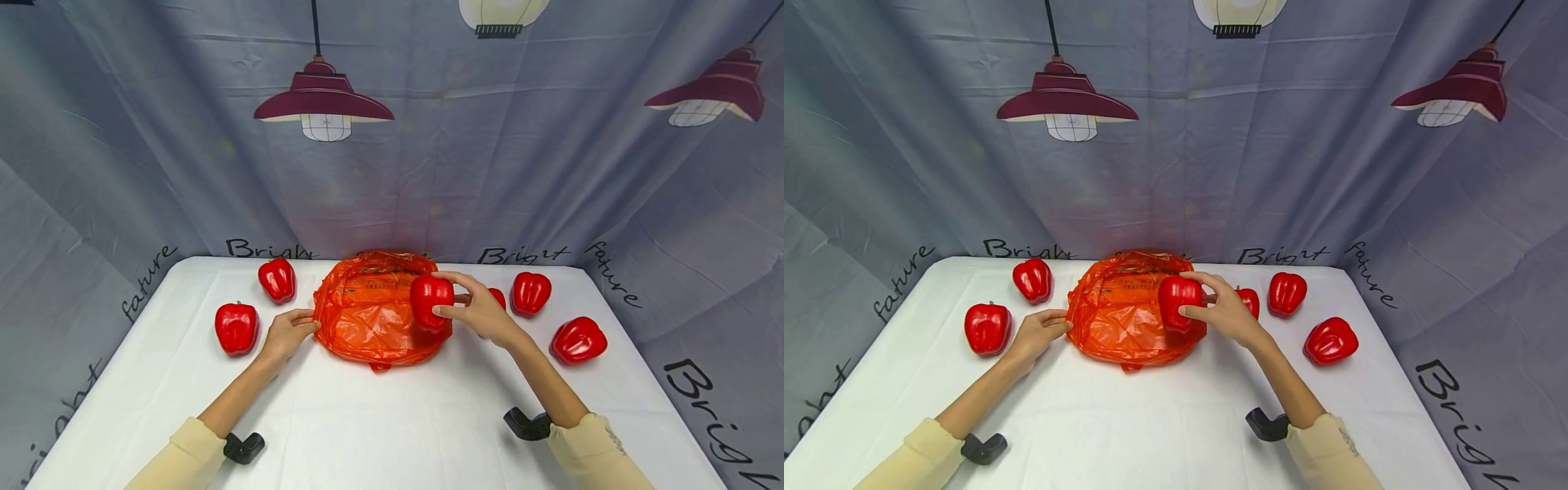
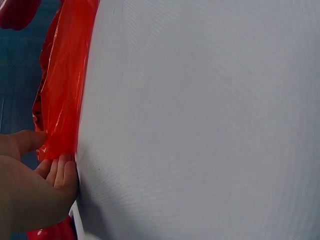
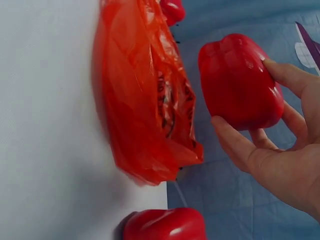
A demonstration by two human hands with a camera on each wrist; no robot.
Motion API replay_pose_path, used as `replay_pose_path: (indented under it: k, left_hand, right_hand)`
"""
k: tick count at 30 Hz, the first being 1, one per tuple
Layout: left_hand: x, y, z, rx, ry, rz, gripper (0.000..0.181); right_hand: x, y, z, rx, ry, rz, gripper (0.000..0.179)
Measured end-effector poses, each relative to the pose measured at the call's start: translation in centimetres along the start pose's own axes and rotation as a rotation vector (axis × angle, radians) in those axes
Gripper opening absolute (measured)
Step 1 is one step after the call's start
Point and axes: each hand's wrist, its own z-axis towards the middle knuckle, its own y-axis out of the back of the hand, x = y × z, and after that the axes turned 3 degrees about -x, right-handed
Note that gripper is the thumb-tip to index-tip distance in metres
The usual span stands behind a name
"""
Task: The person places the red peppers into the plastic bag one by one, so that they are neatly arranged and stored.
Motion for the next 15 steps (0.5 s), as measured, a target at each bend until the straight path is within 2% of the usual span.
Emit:
replay_pose_path:
  k: [15]
  left_hand:
    - [0.2,-0.1,0.1,-0.005,-0.017,-0.01,0.037]
  right_hand:
    - [-0.1,-1.5,2.0,0.062,-0.025,0.076,0.062]
